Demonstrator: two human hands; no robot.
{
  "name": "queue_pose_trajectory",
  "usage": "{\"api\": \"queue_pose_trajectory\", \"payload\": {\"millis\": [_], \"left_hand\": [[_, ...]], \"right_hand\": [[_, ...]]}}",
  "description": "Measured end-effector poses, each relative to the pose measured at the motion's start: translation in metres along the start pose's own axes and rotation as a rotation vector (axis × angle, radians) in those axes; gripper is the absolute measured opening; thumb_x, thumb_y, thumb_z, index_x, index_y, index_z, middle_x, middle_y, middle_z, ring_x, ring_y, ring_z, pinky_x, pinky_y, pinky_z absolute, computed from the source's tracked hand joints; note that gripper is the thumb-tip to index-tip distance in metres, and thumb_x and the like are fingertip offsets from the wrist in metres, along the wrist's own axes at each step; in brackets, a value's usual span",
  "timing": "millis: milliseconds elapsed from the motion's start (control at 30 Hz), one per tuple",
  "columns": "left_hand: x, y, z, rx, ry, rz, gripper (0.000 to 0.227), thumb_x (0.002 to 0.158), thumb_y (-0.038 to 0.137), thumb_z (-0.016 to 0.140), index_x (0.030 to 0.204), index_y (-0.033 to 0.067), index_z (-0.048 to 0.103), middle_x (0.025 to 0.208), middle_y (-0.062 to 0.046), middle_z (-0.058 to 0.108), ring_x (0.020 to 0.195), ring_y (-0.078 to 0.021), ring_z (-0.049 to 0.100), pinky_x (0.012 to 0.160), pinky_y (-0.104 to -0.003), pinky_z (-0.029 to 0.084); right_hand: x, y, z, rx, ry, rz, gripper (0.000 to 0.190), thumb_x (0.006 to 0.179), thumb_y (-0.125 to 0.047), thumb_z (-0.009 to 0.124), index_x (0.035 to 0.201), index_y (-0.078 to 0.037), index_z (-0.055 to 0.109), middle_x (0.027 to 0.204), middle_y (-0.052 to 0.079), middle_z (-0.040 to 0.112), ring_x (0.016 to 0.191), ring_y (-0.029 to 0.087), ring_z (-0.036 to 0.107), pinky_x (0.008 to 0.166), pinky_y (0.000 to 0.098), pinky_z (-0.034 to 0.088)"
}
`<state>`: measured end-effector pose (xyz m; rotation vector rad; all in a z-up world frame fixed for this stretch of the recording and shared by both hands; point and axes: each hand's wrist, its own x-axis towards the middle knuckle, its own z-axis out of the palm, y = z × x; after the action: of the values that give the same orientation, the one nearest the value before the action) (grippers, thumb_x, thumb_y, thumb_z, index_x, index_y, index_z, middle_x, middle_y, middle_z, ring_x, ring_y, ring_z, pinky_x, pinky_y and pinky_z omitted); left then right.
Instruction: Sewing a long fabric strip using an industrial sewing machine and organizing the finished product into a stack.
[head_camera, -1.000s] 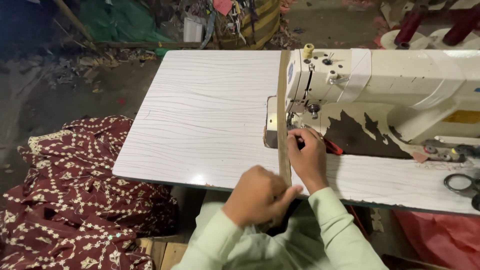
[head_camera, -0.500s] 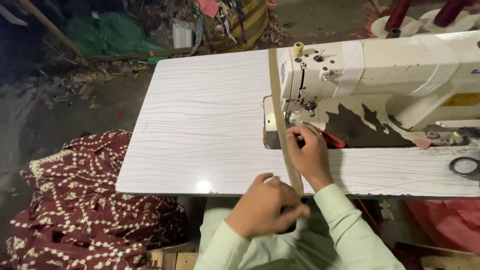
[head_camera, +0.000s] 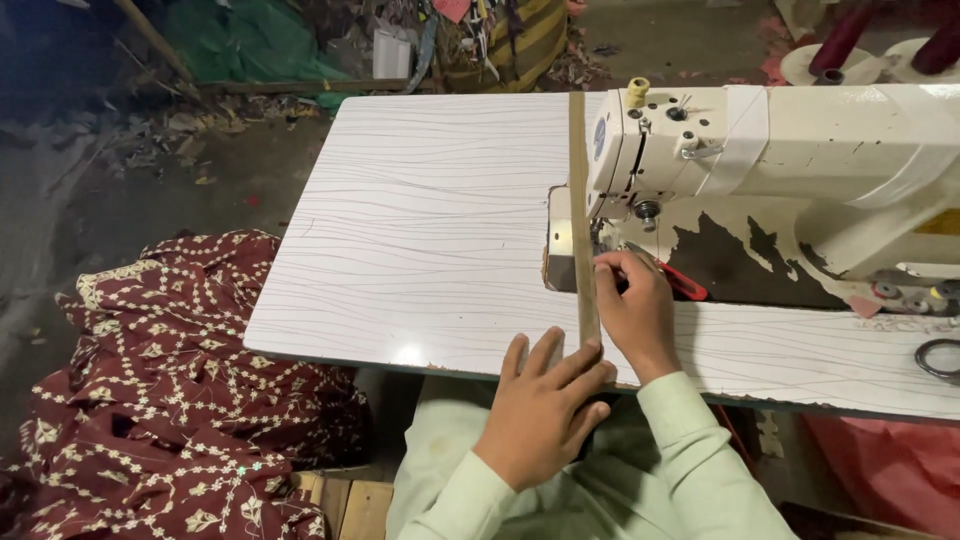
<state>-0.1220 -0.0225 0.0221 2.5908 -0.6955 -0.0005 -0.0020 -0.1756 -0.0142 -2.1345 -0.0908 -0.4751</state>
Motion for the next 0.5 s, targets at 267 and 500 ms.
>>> {"api": "queue_pose_trajectory", "payload": {"millis": [267, 500], "left_hand": [[0.067, -0.039, 0.006, 0.126, 0.058, -0.088, 0.051, 0.099, 0.054, 0.040, 0.137, 0.0232, 0.053, 0.145, -0.001, 0.052, 0.132, -0.0355, 0.041, 0.105, -0.053, 0.033], [0.028, 0.008, -0.066, -0.131, -0.236, -0.032, 0.057, 0.097, 0.058, 0.041, 0.098, 0.0153, 0.079, 0.095, -0.008, 0.080, 0.094, -0.0356, 0.074, 0.091, -0.052, 0.051]], "right_hand": [[-0.002, -0.003, -0.004, 0.134, 0.023, 0.097, 0.017, 0.100, -0.015, 0.061, 0.105, -0.008, 0.075, 0.097, 0.014, 0.072, 0.096, 0.029, 0.068, 0.084, 0.0420, 0.055], [0.000, -0.011, -0.008, 0.189, 0.058, 0.168, 0.018, 0.101, -0.016, 0.060, 0.105, -0.007, 0.075, 0.099, 0.013, 0.073, 0.096, 0.027, 0.068, 0.083, 0.0407, 0.055]]}}
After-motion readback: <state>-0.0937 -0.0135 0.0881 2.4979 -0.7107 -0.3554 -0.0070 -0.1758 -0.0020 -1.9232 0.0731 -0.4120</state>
